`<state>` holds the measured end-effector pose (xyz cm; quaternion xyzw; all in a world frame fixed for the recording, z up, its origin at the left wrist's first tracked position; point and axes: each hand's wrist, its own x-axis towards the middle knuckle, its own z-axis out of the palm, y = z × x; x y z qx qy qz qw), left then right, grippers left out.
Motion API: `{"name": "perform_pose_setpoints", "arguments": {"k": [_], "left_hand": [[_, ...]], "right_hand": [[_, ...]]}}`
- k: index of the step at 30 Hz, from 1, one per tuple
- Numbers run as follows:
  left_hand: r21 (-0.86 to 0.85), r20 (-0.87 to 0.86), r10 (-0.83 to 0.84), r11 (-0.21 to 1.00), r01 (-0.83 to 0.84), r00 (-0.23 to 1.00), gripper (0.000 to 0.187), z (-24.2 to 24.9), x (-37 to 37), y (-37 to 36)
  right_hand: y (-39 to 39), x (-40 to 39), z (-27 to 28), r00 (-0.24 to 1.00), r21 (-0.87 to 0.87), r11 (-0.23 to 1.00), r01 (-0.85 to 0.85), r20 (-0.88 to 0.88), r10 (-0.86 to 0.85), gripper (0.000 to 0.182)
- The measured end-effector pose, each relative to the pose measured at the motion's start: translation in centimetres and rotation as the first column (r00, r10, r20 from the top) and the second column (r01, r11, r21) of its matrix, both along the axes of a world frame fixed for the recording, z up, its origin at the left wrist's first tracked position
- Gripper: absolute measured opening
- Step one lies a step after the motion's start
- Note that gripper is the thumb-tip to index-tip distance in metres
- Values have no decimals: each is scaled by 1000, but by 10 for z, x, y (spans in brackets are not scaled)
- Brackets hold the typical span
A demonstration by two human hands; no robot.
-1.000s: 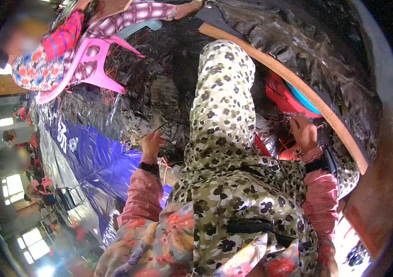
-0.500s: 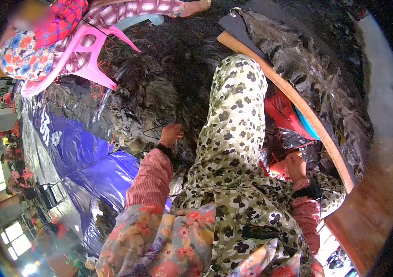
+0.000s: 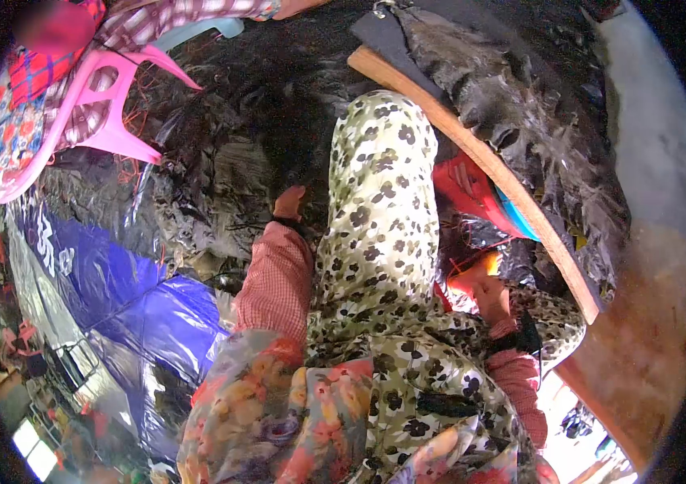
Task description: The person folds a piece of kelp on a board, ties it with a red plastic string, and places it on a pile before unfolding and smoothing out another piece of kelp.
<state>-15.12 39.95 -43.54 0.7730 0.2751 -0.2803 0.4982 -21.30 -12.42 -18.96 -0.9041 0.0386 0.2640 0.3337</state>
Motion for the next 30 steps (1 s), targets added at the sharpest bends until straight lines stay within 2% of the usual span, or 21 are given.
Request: {"name": "perform_pose_setpoints", "arguments": {"k": [1,2,3,5,6,8,9,10,12,13,14,16,17,19,20,22,23,25,26,28,30], "left_hand": [[-152,-104,322,930,-335,941,71,51,3,-12],[-254,-250,584,730,-634,772,72,81,7,-19],[-258,-247,579,733,-629,777,72,77,10,-21],[-321,-299,812,409,-854,502,60,56,6,-21],[-319,-297,812,411,-854,502,60,37,-1,-18],[-716,-202,909,118,-688,366,43,0,-17,-5],[-882,-254,846,-4,-471,469,28,27,-20,4],[-884,-245,849,3,-467,469,28,59,-20,9],[-932,-98,852,102,-347,515,23,120,-23,17],[-984,-51,806,61,-167,589,18,140,-30,34],[-984,-36,805,75,-161,592,18,167,-31,42],[-899,-11,924,159,-408,383,15,224,-27,52],[-899,7,921,176,-402,389,15,254,-25,58],[-873,205,932,312,-375,298,17,302,-24,72],[-896,293,887,385,-222,358,27,312,-30,90],[-915,377,838,403,18,394,31,335,-27,118],[-908,393,830,418,24,396,31,346,-23,127],[-820,458,855,512,-255,245,28,390,-11,131],[-761,483,863,497,-417,148,27,426,-3,101],[-773,530,837,544,-328,138,28,433,6,133],[-749,567,815,569,-338,117,28,441,14,149]], "right_hand": [[2,0,1,998,-26,999,-36,56,38,16],[1,-1,1,998,-28,999,-29,62,31,16],[0,-2,1,996,-46,998,-39,79,43,17],[5,-3,6,994,-61,997,-50,94,55,17],[11,-1,13,992,-80,994,-70,101,78,18],[14,1,17,989,-96,991,-90,111,100,19],[14,2,15,995,-66,997,-48,89,54,19],[15,4,12,998,-34,999,-6,67,8,20],[27,11,27,1000,-30,999,13,25,-12,21],[32,14,31,999,-34,999,33,-18,-34,21],[30,15,27,999,-20,999,36,-12,-37,21],[22,16,17,989,-56,994,98,-109,-103,22],[31,18,25,996,-32,996,85,-12,-85,23],[32,22,24,998,-12,999,47,43,-47,22],[33,24,24,996,-12,1000,1,94,0,22],[34,28,23,992,0,1000,-8,127,8,22],[31,29,18,994,12,1000,2,106,-3,22],[30,29,12,994,62,998,33,99,-39,22],[29,30,11,994,72,997,36,100,-43,22],[32,33,15,996,64,997,42,77,-46,23],[35,33,21,997,94,993,65,31,-68,22]]}}
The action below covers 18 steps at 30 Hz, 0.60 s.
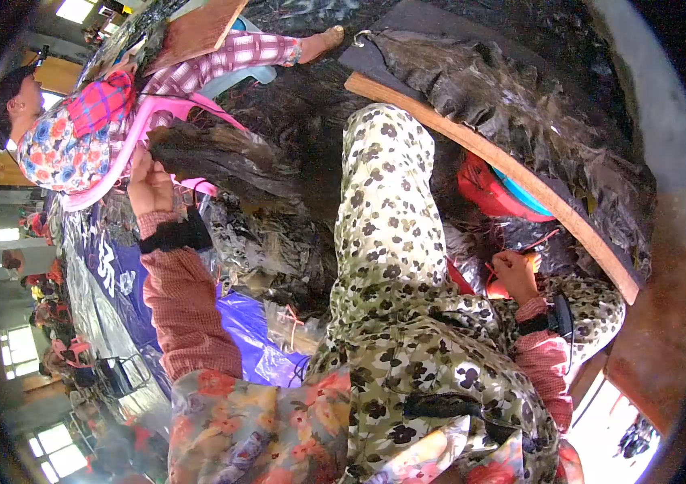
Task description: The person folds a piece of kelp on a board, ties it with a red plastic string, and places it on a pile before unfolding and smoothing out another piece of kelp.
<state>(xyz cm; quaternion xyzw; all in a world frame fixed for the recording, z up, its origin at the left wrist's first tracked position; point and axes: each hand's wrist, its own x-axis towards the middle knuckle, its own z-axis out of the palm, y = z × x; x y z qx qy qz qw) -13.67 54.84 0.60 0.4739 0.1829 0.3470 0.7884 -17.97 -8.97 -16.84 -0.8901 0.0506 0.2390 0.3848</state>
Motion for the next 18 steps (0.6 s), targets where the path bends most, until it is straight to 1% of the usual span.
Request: {"name": "perform_pose_setpoints", "arguments": {"k": [1,2,4,6,7,8,9,10,12,13,14,15,16,17,18], "left_hand": [[35,0,25,999,-25,1000,29,6,6,2],[35,-3,26,999,-26,1000,29,9,15,4],[120,-21,-77,990,79,997,32,13,30,7],[214,-123,-275,931,296,954,34,9,43,3],[292,-264,-257,898,331,930,35,0,46,0],[351,-429,-199,862,366,881,34,-13,48,-3],[336,-524,-215,837,432,824,32,-29,45,-5],[309,-613,-229,811,496,757,30,-48,41,-8],[204,-673,-324,783,588,665,26,-99,22,-32],[112,-725,-395,741,663,564,25,-127,9,-43],[13,-763,-462,688,725,452,23,-164,-7,-52],[205,-752,-410,599,774,516,23,-241,-32,-56],[389,-723,-368,483,785,585,24,-300,-53,-66],[203,-813,-402,483,852,421,25,-309,-68,-87],[6,-866,-439,472,882,241,27,-314,-87,-110]], "right_hand": [[-1,-1,-1,1000,9,1000,-15,23,15,21],[-3,-1,-3,999,15,999,-32,44,31,21],[-10,-2,-10,1000,18,1000,-15,23,14,21],[-11,-6,-14,1000,18,1000,-5,-3,5,20],[-11,-7,-10,999,29,1000,-12,32,11,21],[-11,-9,-8,998,38,999,-17,66,15,21],[-13,-10,-7,999,-12,1000,-15,39,15,23],[-17,-12,-13,1000,-25,999,-21,23,21,23],[-27,-16,-26,994,13,998,62,-90,-61,22],[-16,-14,-9,995,-50,998,-33,-97,28,21],[-17,-15,-9,993,-66,997,-41,-112,33,21],[-22,-16,-13,980,-45,999,-16,-196,7,20],[-30,-19,-19,960,-28,1000,13,-279,-20,19],[-50,-25,-40,959,39,999,10,-282,1,18],[-55,-30,-44,957,20,1000,5,-291,1,18]]}}
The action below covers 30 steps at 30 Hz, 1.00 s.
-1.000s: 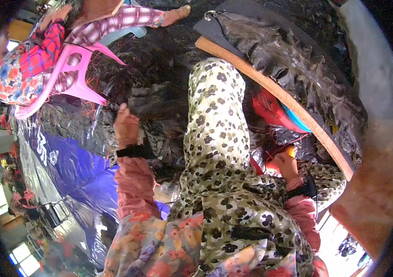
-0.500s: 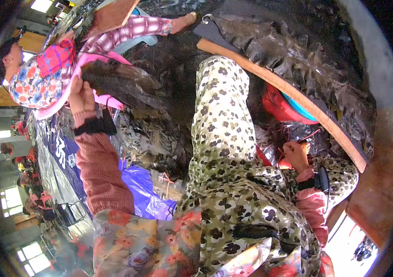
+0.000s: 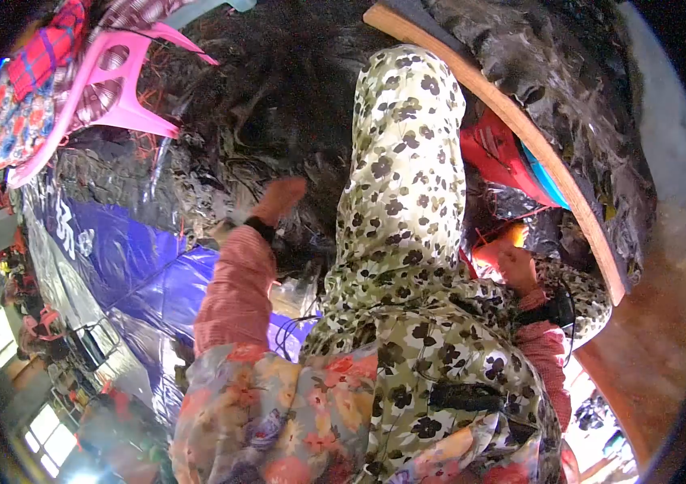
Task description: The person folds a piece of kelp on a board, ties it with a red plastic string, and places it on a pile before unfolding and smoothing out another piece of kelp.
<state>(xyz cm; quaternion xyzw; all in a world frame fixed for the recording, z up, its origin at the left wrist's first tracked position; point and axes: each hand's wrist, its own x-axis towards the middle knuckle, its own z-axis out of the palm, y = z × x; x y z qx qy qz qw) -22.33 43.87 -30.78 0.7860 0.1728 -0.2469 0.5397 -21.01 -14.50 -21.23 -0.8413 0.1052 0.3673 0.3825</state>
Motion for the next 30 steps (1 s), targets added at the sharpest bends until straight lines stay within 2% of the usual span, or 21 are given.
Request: {"name": "perform_pose_setpoints", "arguments": {"k": [2,3,5,6,7,9,10,11,12,14,15,16,18,20,22,23,25,26,28,29,30], "left_hand": [[296,-75,-200,931,213,977,31,-38,-30,-28],[283,-77,-200,935,214,977,31,-55,-41,-37],[345,-251,-86,923,172,964,32,-77,-53,-53],[334,-253,-90,926,175,963,32,-78,-49,-56],[345,-310,-42,926,153,950,33,-79,-43,-58],[348,-372,-1,927,140,928,35,-66,-36,-61],[507,-336,-72,827,245,939,37,-44,-27,-61],[650,-309,-149,687,324,939,39,-33,-21,-62],[644,-307,-155,692,325,939,39,-39,-19,-62],[708,-407,-458,389,590,790,40,-54,-18,-54],[707,-462,-470,317,632,752,41,-56,-17,-50],[707,-457,-475,319,631,752,41,-53,-15,-43],[583,-685,-402,199,788,608,43,-44,-15,-27],[607,-662,-389,223,763,641,44,-43,-16,-26],[304,-832,-398,255,918,386,40,-28,9,-37],[302,-833,-399,252,919,383,40,-37,14,-38],[321,-654,-382,642,697,653,35,-80,23,-50],[408,-536,-303,723,557,788,38,-131,14,-51],[485,-232,-151,839,248,961,43,-225,-3,-55],[523,-325,-110,807,275,939,32,-201,7,-61],[525,-326,-112,804,278,939,32,-175,8,-53]], "right_hand": [[-6,-1,0,996,-16,999,-47,78,48,19],[-3,-1,4,999,21,999,50,14,-51,19],[10,1,20,998,2,1000,1,69,-2,18],[17,1,27,991,-7,999,-45,128,46,18],[25,1,35,996,-22,996,90,-5,-90,19],[19,-4,33,999,-26,999,34,29,-34,19],[16,-6,30,997,-21,999,-26,69,28,19],[13,-10,25,998,-35,998,50,48,-48,17],[16,-10,28,998,-44,998,53,49,-51,17],[21,-12,31,997,-89,996,29,70,-23,14],[19,-14,31,997,-97,992,75,21,-74,14],[19,-15,29,997,-102,992,78,24,-76,14],[19,-20,30,994,-128,987,96,61,-89,19],[19,-16,34,997,-134,988,81,7,-80,25],[34,-11,45,1000,-221,975,28,-6,-30,26],[39,-11,47,999,-221,975,30,-8,-33,26],[42,-15,51,996,-195,980,44,86,-28,27],[45,-14,57,996,-204,978,51,87,-34,27],[50,-12,64,997,-209,975,74,49,-65,25],[49,-15,60,991,-192,974,117,89,-102,24],[53,-15,64,991,-189,975,120,88,-105,24]]}}
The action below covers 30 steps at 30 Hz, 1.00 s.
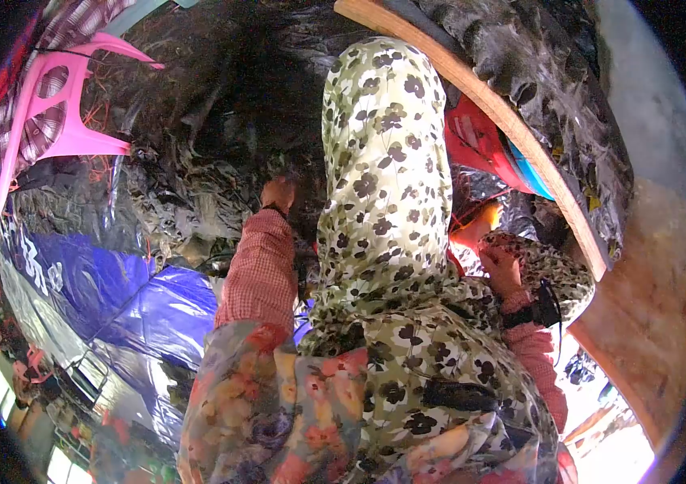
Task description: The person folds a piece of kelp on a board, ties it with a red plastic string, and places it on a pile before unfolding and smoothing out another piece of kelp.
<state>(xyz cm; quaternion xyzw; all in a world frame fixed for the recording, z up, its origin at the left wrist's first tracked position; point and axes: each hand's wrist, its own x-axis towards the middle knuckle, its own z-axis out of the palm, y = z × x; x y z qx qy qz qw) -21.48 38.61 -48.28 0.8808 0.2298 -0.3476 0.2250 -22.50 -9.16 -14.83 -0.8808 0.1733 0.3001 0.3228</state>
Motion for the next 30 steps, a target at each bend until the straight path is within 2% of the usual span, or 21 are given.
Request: {"name": "perform_pose_setpoints", "arguments": {"k": [2,4,6,9,10,12,13,15,16,17,18,19,20,21,22,24,25,26,27,28,30], "left_hand": [[7,-142,106,994,-106,984,36,49,-6,19],[277,-143,374,904,-325,917,32,80,-35,39],[210,-78,267,946,-246,961,28,3,-101,84],[285,-46,183,945,-162,982,28,78,-98,70],[285,-51,186,944,-164,981,28,74,-98,65],[119,137,-131,986,115,982,40,59,-84,53],[114,140,-128,987,113,982,40,53,-80,42],[323,88,-270,918,229,959,54,38,-71,21],[317,95,-268,921,226,959,54,20,-72,16],[328,221,-33,944,-42,975,44,3,-74,9],[306,341,196,902,-305,920,36,-20,-79,1],[304,339,194,903,-303,920,36,-53,-85,7],[290,62,63,954,-78,996,38,-91,-86,23],[215,-208,-93,967,139,974,39,-108,-83,33],[99,-161,68,994,-52,985,37,-63,-70,33],[-142,-119,413,893,-427,903,32,52,-36,31],[-128,-113,422,892,-434,900,32,77,-34,31],[-17,-23,55,998,-55,998,29,96,-32,34],[124,5,-328,938,325,945,26,110,-34,38],[149,-7,-314,939,312,949,26,118,-38,40],[14,210,2,1000,-5,978,24,133,-49,44]], "right_hand": [[11,5,11,998,-79,996,-37,-55,33,24],[6,2,5,998,-96,993,-67,-18,65,24],[-4,-2,-5,995,-114,989,-92,15,94,24],[-8,-3,-11,1000,0,1000,-24,10,24,25],[-5,-2,-8,1000,-1,1000,-27,5,27,25],[-3,3,-3,999,-39,999,-30,-23,29,27],[-5,3,-4,999,-44,999,-32,-21,31,27],[-11,3,-5,997,-31,998,-63,-43,62,27],[-7,4,-1,997,-38,997,-65,-39,63,27],[-3,3,1,998,-54,998,-20,-54,18,27],[0,1,3,997,-68,997,25,-71,-30,27],[-6,0,0,996,-53,997,-48,-74,44,26],[-8,-2,-1,996,-53,997,-47,-72,43,26],[-9,-1,-3,996,-73,996,-58,-70,53,26],[-10,-2,-4,996,-92,993,-69,-68,62,25],[-11,-4,-5,996,-79,993,-84,-27,82,25],[-11,-3,-8,994,-66,992,-104,13,105,25],[-13,-1,-12,993,-46,992,-115,17,115,25],[-18,0,-17,994,-41,993,-108,-18,107,25],[-19,1,-22,993,-34,994,-104,-54,102,25],[-18,4,-26,986,7,986,-169,2,169,25]]}}
